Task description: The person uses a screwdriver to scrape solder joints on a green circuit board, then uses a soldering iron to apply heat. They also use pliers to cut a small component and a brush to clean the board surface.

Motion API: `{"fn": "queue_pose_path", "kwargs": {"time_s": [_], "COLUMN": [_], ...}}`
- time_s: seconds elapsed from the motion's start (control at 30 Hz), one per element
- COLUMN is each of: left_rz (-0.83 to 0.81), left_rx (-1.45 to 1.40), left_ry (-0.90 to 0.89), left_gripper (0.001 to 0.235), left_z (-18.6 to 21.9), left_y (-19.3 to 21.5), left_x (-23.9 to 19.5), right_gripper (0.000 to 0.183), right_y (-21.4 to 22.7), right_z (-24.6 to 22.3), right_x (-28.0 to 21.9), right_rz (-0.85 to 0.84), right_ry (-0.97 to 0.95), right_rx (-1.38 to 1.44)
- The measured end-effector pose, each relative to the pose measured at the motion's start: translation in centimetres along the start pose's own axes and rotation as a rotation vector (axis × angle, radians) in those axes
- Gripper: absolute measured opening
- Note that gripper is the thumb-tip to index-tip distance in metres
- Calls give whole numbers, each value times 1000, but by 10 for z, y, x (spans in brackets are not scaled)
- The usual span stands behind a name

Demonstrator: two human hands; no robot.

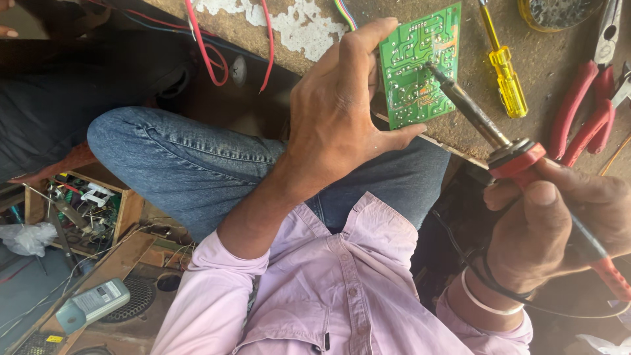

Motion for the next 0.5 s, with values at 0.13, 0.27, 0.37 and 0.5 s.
{"fn": "queue_pose_path", "kwargs": {"time_s": [0.13,0.27,0.37,0.5], "left_rz": [-2,-13,3,7], "left_rx": [3,9,4,6], "left_ry": [1,14,7,-11], "left_gripper": [99,100,100,102], "left_z": [-1,-2,-2,-1], "left_y": [0,0,1,1], "left_x": [0,0,0,0], "right_gripper": [49,56,61,64], "right_y": [1,7,8,8], "right_z": [-1,1,12,24], "right_x": [-1,-3,-1,1], "right_rz": [-36,-67,-112,-155], "right_ry": [2,-22,-57,-98], "right_rx": [-35,-58,-21,40]}}
Point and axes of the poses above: each hand's wrist, its own x-axis towards the middle knuckle, its own y-axis out of the back of the hand, z = x × y, the point moved 7 cm from there along x, towards the middle knuckle, and after that the axes turned 9 degrees about y, right-handed, at the moved point
